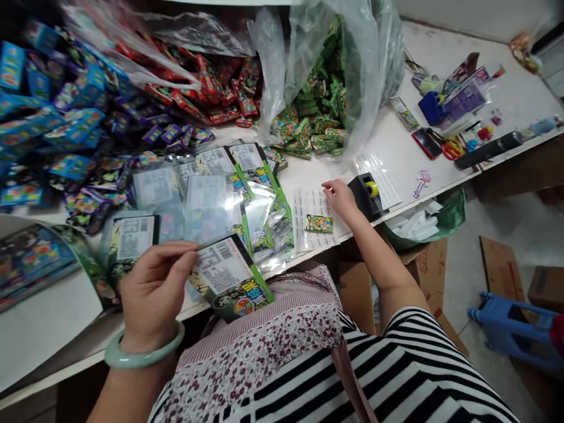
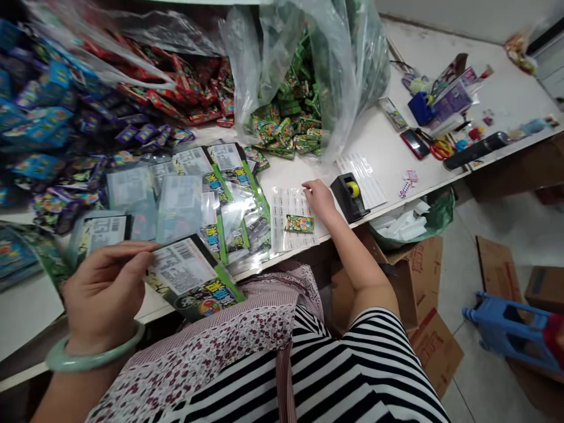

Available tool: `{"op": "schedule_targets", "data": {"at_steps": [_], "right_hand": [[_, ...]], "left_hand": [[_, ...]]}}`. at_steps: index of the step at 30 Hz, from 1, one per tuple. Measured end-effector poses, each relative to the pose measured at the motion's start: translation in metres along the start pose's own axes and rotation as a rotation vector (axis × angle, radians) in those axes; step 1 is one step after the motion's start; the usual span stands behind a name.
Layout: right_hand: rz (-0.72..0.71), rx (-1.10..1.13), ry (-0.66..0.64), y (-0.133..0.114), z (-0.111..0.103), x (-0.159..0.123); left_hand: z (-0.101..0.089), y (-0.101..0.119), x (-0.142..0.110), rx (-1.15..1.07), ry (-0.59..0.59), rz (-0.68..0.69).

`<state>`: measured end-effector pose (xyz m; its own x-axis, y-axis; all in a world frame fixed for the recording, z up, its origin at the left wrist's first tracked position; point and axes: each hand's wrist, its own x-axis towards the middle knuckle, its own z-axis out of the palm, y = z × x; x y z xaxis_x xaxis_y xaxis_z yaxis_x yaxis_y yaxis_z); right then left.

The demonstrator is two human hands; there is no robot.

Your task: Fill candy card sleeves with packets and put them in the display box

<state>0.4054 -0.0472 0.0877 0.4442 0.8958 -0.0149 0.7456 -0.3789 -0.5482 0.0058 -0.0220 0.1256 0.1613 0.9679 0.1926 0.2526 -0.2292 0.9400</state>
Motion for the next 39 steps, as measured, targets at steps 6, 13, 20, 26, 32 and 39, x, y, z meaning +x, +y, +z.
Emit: {"op": "schedule_targets", "data": {"at_steps": [6, 13, 20, 26, 32, 39], "right_hand": [[-0.007, -0.165, -0.11, 0.011, 0.017, 0.011], [-0.003, -0.131, -0.092, 0.018, 0.021, 0.011], [0.016, -0.11, -0.095, 0.023, 0.021, 0.012], [-0.025, -0.21, -0.195, 0.019, 0.01, 0.028], [-0.057, -0.185, -0.211, 0.018, 0.007, 0.035], [-0.05, -0.136, -0.144, 0.023, 0.014, 0.028]], "left_hand": [[0.004, 0.01, 0.003, -0.061, 0.019, -0.091], [0.005, 0.009, 0.004, -0.051, 0.016, -0.084], [0.005, 0.008, 0.004, -0.078, 0.018, -0.085], [0.006, 0.006, 0.004, -0.064, 0.024, -0.081], [0.004, 0.005, 0.003, -0.058, 0.026, -0.106], [0.005, 0.005, 0.003, -0.083, 0.035, -0.121]]}}
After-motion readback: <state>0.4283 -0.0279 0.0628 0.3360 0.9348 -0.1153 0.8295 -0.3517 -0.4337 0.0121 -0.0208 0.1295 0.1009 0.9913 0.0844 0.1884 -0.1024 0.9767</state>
